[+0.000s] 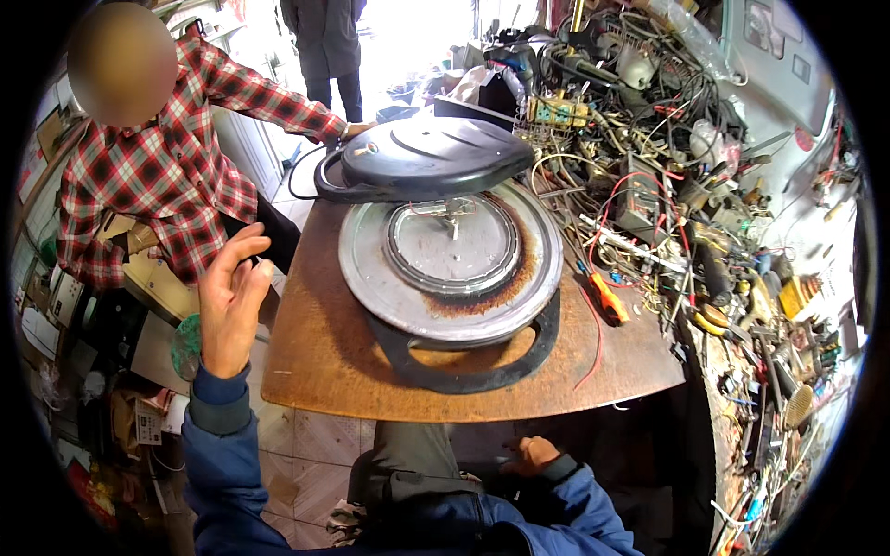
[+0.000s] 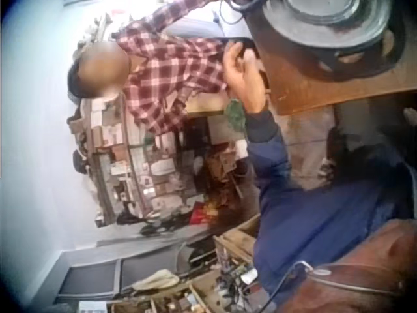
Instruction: The person uses a multimeter to test electrical continuity on a circular heating element. They then use pliers to strip the insulation from a wire and a screwdriver to adjust a connection point on the element.
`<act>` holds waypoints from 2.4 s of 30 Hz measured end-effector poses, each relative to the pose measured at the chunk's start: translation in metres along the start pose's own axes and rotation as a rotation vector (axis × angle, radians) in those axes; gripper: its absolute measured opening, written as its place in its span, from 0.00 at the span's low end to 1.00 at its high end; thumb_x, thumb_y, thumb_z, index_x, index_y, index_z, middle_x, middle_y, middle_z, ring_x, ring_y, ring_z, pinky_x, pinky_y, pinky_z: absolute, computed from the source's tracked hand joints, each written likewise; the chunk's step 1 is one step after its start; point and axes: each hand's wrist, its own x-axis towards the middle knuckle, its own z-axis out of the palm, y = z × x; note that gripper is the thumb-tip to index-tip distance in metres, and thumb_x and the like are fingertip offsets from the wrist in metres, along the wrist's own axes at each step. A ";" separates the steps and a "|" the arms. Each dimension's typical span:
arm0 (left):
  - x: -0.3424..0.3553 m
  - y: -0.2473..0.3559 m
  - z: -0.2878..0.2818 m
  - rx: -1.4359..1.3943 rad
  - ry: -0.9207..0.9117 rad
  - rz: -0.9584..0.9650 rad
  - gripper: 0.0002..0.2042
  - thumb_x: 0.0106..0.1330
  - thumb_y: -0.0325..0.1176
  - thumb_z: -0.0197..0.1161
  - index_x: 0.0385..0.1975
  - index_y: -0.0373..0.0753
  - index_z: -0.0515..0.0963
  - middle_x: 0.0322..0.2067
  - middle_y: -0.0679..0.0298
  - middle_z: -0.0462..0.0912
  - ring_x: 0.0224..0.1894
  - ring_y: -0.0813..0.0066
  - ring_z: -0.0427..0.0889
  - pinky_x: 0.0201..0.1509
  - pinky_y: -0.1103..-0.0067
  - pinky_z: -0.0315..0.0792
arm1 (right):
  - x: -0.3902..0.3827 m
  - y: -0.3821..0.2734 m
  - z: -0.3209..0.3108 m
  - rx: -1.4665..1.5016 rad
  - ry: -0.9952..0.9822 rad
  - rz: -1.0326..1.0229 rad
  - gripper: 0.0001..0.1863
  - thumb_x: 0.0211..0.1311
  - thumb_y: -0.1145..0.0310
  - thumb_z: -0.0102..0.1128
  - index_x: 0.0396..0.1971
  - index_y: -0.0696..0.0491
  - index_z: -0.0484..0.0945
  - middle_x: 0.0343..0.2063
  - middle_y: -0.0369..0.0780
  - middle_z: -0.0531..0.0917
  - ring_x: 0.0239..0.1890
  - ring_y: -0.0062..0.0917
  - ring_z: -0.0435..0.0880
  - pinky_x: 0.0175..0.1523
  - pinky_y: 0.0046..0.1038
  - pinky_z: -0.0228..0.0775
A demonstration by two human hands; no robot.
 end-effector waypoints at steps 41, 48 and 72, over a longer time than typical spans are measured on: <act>0.133 -0.035 0.120 0.732 -0.277 0.427 0.31 0.60 0.26 0.76 0.63 0.36 0.72 0.47 0.45 0.85 0.49 0.42 0.85 0.53 0.58 0.79 | 0.081 -0.085 -0.356 0.366 1.287 -0.137 0.10 0.73 0.71 0.68 0.30 0.59 0.81 0.15 0.30 0.77 0.17 0.09 0.69 0.22 0.22 0.58; 0.138 -0.032 0.121 0.763 -0.201 0.442 0.27 0.65 0.26 0.73 0.65 0.34 0.75 0.51 0.42 0.84 0.52 0.42 0.86 0.57 0.59 0.80 | 0.081 -0.085 -0.355 0.429 1.245 -0.070 0.10 0.73 0.72 0.67 0.31 0.60 0.82 0.16 0.31 0.78 0.19 0.09 0.70 0.24 0.21 0.61; 0.145 -0.028 0.117 0.731 -0.059 0.469 0.23 0.69 0.24 0.69 0.64 0.32 0.76 0.49 0.43 0.83 0.50 0.40 0.84 0.53 0.60 0.78 | 0.081 -0.086 -0.354 0.359 1.184 0.013 0.09 0.69 0.72 0.70 0.32 0.61 0.83 0.19 0.34 0.82 0.24 0.11 0.74 0.31 0.22 0.68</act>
